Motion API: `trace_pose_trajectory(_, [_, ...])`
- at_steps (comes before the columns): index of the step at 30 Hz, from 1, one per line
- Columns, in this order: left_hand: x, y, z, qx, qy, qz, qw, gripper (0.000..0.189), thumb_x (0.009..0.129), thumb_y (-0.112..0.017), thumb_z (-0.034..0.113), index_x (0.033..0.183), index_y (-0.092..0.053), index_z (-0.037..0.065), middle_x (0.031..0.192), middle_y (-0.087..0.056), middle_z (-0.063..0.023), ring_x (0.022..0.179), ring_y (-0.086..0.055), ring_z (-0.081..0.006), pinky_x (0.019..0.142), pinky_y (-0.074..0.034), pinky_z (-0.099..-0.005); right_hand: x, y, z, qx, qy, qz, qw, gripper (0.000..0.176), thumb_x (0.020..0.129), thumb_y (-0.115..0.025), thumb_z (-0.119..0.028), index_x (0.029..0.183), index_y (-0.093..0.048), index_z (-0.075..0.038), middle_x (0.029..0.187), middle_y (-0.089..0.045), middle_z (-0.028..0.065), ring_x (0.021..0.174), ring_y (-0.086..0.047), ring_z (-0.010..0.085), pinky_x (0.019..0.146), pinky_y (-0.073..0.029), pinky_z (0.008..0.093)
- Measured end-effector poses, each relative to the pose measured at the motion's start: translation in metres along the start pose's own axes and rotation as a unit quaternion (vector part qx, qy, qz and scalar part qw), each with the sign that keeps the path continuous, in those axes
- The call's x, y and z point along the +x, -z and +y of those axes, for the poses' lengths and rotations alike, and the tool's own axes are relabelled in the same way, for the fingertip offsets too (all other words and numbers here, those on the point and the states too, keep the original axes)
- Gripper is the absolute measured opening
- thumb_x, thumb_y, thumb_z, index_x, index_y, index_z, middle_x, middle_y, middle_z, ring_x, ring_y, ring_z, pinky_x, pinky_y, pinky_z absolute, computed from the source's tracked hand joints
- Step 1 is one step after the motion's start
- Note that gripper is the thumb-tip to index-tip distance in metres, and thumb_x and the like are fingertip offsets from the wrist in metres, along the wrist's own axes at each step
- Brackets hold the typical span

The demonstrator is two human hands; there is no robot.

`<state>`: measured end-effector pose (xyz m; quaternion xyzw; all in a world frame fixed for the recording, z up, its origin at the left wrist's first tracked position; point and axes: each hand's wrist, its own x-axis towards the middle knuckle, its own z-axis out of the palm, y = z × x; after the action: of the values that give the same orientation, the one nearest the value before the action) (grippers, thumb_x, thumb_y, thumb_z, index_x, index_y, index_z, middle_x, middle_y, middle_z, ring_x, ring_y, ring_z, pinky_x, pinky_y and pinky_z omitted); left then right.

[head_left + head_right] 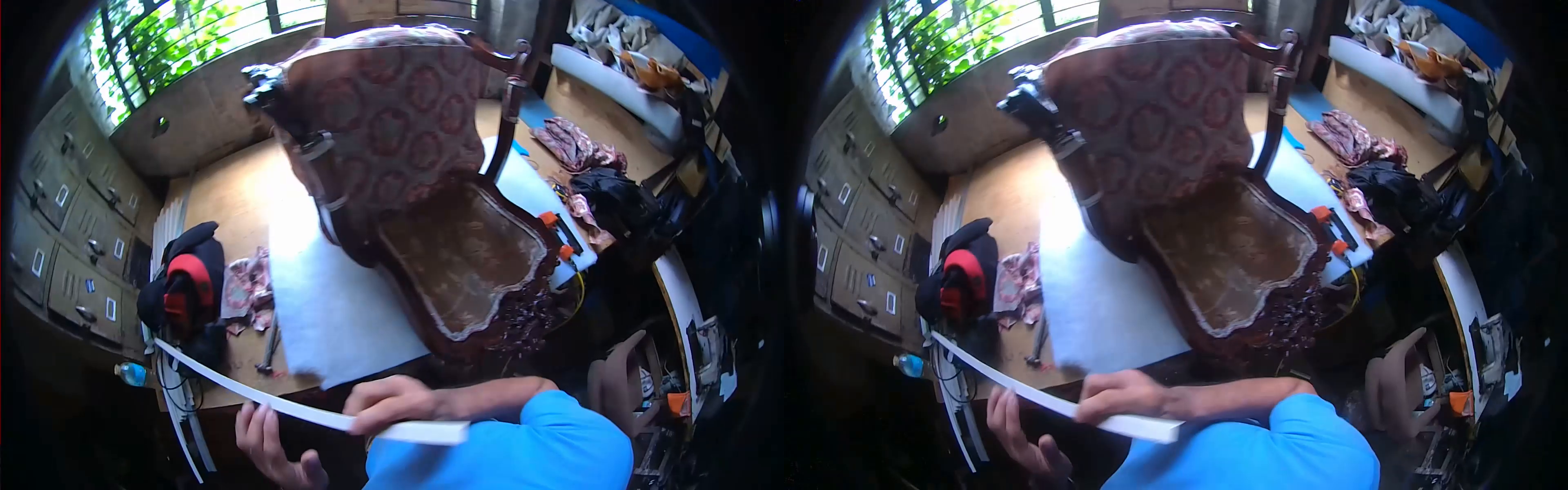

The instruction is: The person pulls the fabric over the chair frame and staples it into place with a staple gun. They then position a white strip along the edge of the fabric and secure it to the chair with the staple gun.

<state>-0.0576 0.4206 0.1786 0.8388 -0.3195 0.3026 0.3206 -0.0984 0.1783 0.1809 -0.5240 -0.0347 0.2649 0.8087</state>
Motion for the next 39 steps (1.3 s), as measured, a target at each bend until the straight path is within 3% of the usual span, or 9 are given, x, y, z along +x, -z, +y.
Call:
trace_pose_trajectory(1, [0.006, -0.015, 0.012, -0.002, -0.042, -0.040, 0.998, 0.068, 0.106, -0.040, 0.055, 0.129, -0.062, -0.004, 0.114, -0.067, -0.0243, 0.123, -0.057, -0.0425, 0.107, -0.043, -0.0548, -0.029, 0.027, 0.025, -0.190, 0.417, -0.011, 0.889, 0.044, 0.102, -0.066, -0.041, 0.123, -0.071, -0.003, 0.103, -0.067, 0.0152, 0.101, -0.065, 0.0247, 0.086, -0.052, 0.0335])
trace_pose_trajectory(3, [0.041, -0.044, 0.052, -0.091, -0.052, -0.169, 0.980, 0.055, 0.104, -0.051, 0.046, 0.124, -0.066, -0.003, 0.107, -0.068, -0.0212, 0.108, -0.064, -0.0391, 0.095, -0.050, -0.0495, -0.080, 0.064, 0.028, -0.079, 0.535, 0.023, 0.841, 0.071, 0.102, -0.053, -0.062, 0.123, -0.071, 0.003, 0.103, -0.068, 0.0217, 0.096, -0.068, 0.0297, 0.085, -0.055, 0.0387])
trace_pose_trajectory(6, [0.059, -0.095, 0.116, -0.309, 0.085, -0.377, 0.869, 0.023, 0.094, -0.072, 0.014, 0.113, -0.072, 0.001, 0.088, -0.064, -0.0146, 0.079, -0.065, -0.0314, 0.070, -0.051, -0.0397, -0.164, 0.128, 0.040, 0.025, 0.493, 0.083, 0.866, 0.056, 0.107, -0.053, -0.045, 0.114, -0.069, 0.008, 0.102, -0.067, 0.0233, 0.095, -0.068, 0.0304, 0.086, -0.056, 0.0409])
trace_pose_trajectory(8, [0.059, -0.131, 0.158, -0.251, 0.096, -0.408, 0.872, 0.026, 0.087, -0.074, 0.003, 0.114, -0.074, 0.006, 0.084, -0.062, -0.0134, 0.079, -0.064, -0.0310, 0.070, -0.051, -0.0402, -0.204, 0.176, 0.058, 0.072, 0.441, 0.130, 0.885, 0.035, 0.104, -0.057, -0.021, 0.117, -0.068, 0.009, 0.105, -0.067, 0.0237, 0.096, -0.069, 0.0301, 0.089, -0.057, 0.0412])
trace_pose_trajectory(11, [0.045, -0.188, 0.165, -0.112, 0.013, -0.303, 0.946, 0.033, 0.084, -0.075, 0.000, 0.116, -0.075, 0.010, 0.083, -0.061, -0.0138, 0.076, -0.061, -0.0320, 0.068, -0.049, -0.0433, -0.237, 0.232, 0.076, 0.091, 0.343, 0.255, 0.900, 0.044, 0.088, -0.061, -0.010, 0.128, -0.063, 0.009, 0.110, -0.069, 0.0207, 0.098, -0.071, 0.0273, 0.091, -0.059, 0.0430])
trace_pose_trajectory(18, [0.032, -0.266, 0.138, -0.053, 0.039, -0.313, 0.947, 0.029, 0.093, -0.072, 0.018, 0.119, -0.074, 0.005, 0.095, -0.068, -0.0177, 0.086, -0.065, -0.0357, 0.078, -0.051, -0.0449, -0.193, 0.323, 0.063, 0.123, 0.246, 0.387, 0.880, 0.019, 0.105, -0.059, -0.014, 0.113, -0.067, 0.002, 0.092, -0.070, 0.0071, 0.083, -0.069, 0.0149, 0.078, -0.061, 0.0325])
trace_pose_trajectory(24, [0.066, -0.373, 0.116, -0.301, 0.256, -0.517, 0.759, 0.043, 0.105, -0.056, 0.036, 0.129, -0.067, 0.002, 0.115, -0.071, -0.0254, 0.110, -0.067, -0.0426, 0.095, -0.052, -0.0445, -0.148, 0.378, 0.060, 0.087, 0.188, 0.403, 0.892, 0.019, 0.105, -0.058, -0.014, 0.111, -0.068, 0.001, 0.088, -0.071, 0.0066, 0.080, -0.068, 0.0143, 0.075, -0.059, 0.0302])
trace_pose_trajectory(31, [0.119, -0.564, 0.059, -0.162, 0.045, -0.382, 0.909, 0.047, 0.105, -0.055, 0.031, 0.141, -0.058, 0.002, 0.139, -0.061, -0.0244, 0.127, -0.059, -0.0409, 0.108, -0.047, -0.0449, -0.134, 0.482, 0.106, -0.221, 0.019, 0.473, 0.853, 0.025, 0.105, -0.059, -0.023, 0.102, -0.067, 0.001, 0.085, -0.069, 0.0036, 0.076, -0.065, 0.0118, 0.073, -0.052, 0.0278])
trace_pose_trajectory(39, [0.149, -0.681, 0.029, 0.013, -0.102, -0.261, 0.960, 0.057, 0.102, -0.061, 0.030, 0.150, -0.050, 0.003, 0.153, -0.051, -0.0195, 0.134, -0.053, -0.0382, 0.115, -0.041, -0.0503, -0.143, 0.501, 0.089, 0.048, 0.033, 0.455, 0.889, 0.021, 0.106, -0.058, -0.017, 0.106, -0.066, 0.002, 0.087, -0.069, 0.0079, 0.071, -0.066, 0.0153, 0.069, -0.056, 0.0300])
